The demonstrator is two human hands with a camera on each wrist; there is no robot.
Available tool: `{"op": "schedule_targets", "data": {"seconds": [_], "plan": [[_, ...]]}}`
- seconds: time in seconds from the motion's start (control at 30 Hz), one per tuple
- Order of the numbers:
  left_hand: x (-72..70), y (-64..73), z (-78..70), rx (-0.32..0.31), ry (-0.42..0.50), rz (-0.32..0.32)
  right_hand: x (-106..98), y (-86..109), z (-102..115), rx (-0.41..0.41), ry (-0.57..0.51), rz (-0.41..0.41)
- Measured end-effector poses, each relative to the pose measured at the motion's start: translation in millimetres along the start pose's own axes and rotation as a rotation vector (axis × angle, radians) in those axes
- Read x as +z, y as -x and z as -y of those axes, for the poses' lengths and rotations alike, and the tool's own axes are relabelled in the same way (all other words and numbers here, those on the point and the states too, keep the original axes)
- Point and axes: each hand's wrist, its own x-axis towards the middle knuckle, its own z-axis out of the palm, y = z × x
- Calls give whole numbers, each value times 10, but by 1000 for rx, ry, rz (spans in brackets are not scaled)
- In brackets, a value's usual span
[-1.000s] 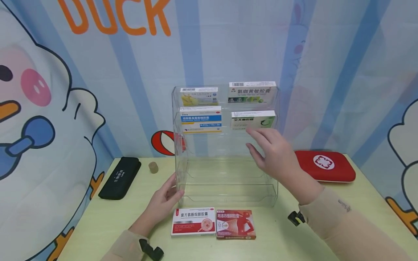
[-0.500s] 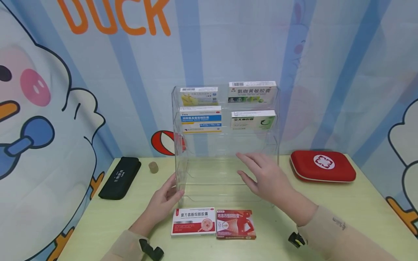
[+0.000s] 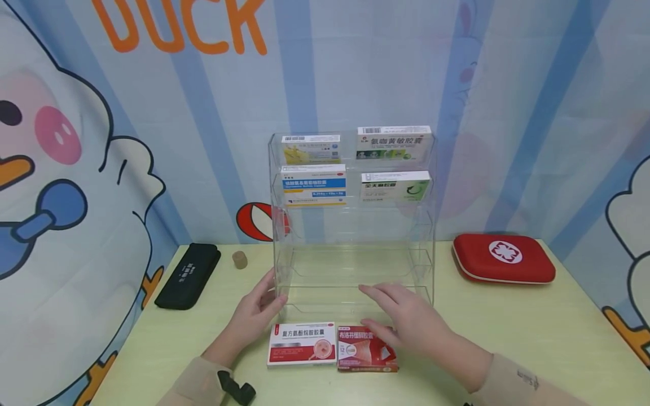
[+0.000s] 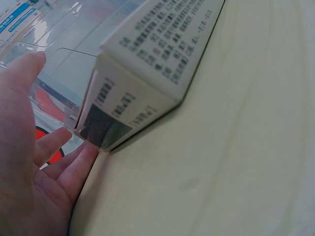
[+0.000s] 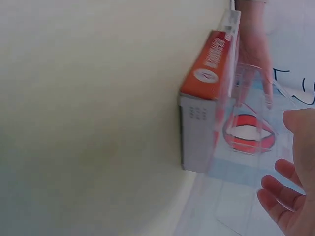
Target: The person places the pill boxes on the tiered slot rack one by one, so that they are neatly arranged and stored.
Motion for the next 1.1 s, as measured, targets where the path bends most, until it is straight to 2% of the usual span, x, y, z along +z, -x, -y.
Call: {"op": "schedule_targets", "data": {"seconds": [0.23, 0.47, 0.67, 0.9, 1.1], "plan": [[-1, 6, -19, -4, 6, 3, 61, 165, 96, 112, -6, 180], [-4, 1, -26, -3, 12, 6, 118, 275, 82, 171, -5, 240], [-10, 1, -23, 1, 15, 6, 124, 338, 98, 171, -3, 251], [-5, 0, -21, 0, 21, 11, 88, 371, 125, 263, -51, 384], [-7, 3, -21, -3, 22, 10, 50, 407, 151, 326, -80, 439]]}}
